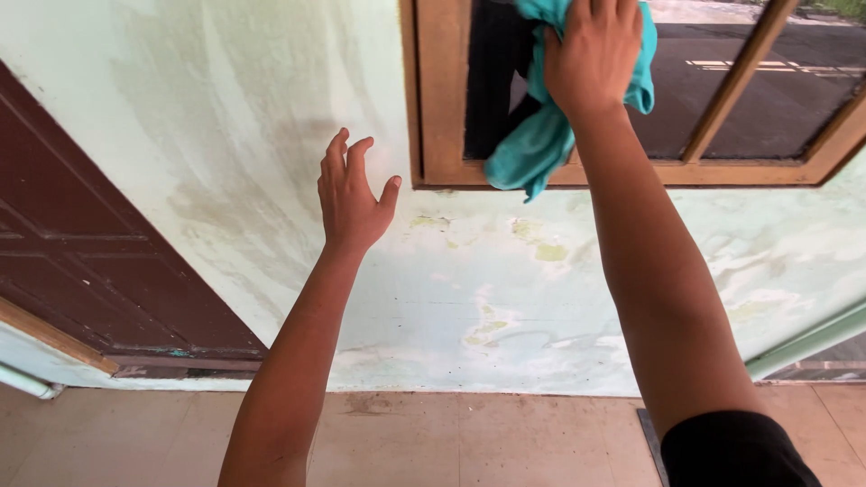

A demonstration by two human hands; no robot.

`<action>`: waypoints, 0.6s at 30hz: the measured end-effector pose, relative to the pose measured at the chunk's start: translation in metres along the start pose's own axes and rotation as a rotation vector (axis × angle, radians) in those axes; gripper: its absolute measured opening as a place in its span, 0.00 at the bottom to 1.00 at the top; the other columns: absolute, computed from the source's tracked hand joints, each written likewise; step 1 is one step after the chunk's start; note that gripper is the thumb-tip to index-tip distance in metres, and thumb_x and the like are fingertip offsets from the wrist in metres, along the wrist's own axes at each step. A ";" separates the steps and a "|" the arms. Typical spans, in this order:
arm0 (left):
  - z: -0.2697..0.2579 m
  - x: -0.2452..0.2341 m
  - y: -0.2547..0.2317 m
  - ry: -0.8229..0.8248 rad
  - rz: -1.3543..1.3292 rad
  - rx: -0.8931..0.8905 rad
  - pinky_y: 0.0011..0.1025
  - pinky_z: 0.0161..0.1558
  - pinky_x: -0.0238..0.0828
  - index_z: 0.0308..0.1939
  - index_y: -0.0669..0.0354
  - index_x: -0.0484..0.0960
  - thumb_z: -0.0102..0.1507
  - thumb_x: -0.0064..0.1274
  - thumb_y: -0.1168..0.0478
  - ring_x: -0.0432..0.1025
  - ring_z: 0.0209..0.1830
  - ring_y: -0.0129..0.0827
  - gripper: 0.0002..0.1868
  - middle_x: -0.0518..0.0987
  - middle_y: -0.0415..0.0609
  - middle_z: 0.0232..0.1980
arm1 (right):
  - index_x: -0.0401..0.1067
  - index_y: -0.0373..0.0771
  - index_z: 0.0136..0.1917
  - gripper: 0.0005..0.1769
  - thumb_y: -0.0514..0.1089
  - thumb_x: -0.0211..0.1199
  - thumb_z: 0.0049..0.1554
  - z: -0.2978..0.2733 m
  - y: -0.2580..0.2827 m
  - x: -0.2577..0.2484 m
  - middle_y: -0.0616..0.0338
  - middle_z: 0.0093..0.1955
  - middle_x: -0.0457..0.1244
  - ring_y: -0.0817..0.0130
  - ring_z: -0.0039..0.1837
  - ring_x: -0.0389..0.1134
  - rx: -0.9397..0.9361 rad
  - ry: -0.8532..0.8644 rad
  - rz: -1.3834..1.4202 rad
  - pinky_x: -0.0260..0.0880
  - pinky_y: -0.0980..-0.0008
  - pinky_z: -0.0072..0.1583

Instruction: The person wipes a wooden-framed window with a teal cloth, then walks to a second window and continues wiping the glass and frame. The person uses the cloth to clean both windows thoroughly.

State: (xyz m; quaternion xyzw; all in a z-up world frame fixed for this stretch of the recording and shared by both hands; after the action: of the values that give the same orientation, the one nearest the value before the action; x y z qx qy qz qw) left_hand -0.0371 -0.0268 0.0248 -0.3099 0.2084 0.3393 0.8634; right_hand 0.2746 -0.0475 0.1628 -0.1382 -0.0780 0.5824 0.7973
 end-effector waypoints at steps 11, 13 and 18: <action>-0.092 -0.006 0.051 0.205 -0.337 -0.153 0.57 0.68 0.60 0.66 0.55 0.70 0.63 0.62 0.52 0.62 0.73 0.58 0.30 0.61 0.62 0.74 | 0.76 0.38 0.55 0.13 0.36 0.61 0.56 -0.171 0.075 -0.017 0.40 0.66 0.62 0.40 0.69 0.61 0.188 0.114 0.139 0.74 0.57 0.54; -0.123 0.015 0.067 0.292 -0.402 -0.232 0.56 0.68 0.60 0.67 0.53 0.70 0.63 0.61 0.50 0.64 0.72 0.55 0.31 0.60 0.61 0.74 | 0.78 0.39 0.57 0.16 0.36 0.60 0.55 -0.191 0.083 -0.013 0.41 0.61 0.64 0.40 0.66 0.62 0.241 0.144 0.156 0.71 0.56 0.60; -0.170 0.060 0.098 0.384 -0.527 -0.505 0.47 0.68 0.65 0.68 0.56 0.71 0.65 0.60 0.52 0.69 0.69 0.52 0.30 0.68 0.60 0.70 | 0.79 0.47 0.53 0.13 0.40 0.66 0.54 -0.138 0.138 -0.028 0.54 0.56 0.65 0.49 0.66 0.64 0.254 0.400 0.174 0.77 0.65 0.41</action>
State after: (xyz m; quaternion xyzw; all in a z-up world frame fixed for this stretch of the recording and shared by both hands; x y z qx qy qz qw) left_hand -0.0917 -0.0580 -0.1702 -0.6127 0.1896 0.0832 0.7628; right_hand 0.1804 -0.0526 -0.0096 -0.1556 0.1671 0.6151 0.7546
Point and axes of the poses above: each hand's wrist, its own z-axis towards the middle knuckle, its own x-axis out of the palm, y = z × x, the point moved 9 cm from there along z, towards the middle knuckle
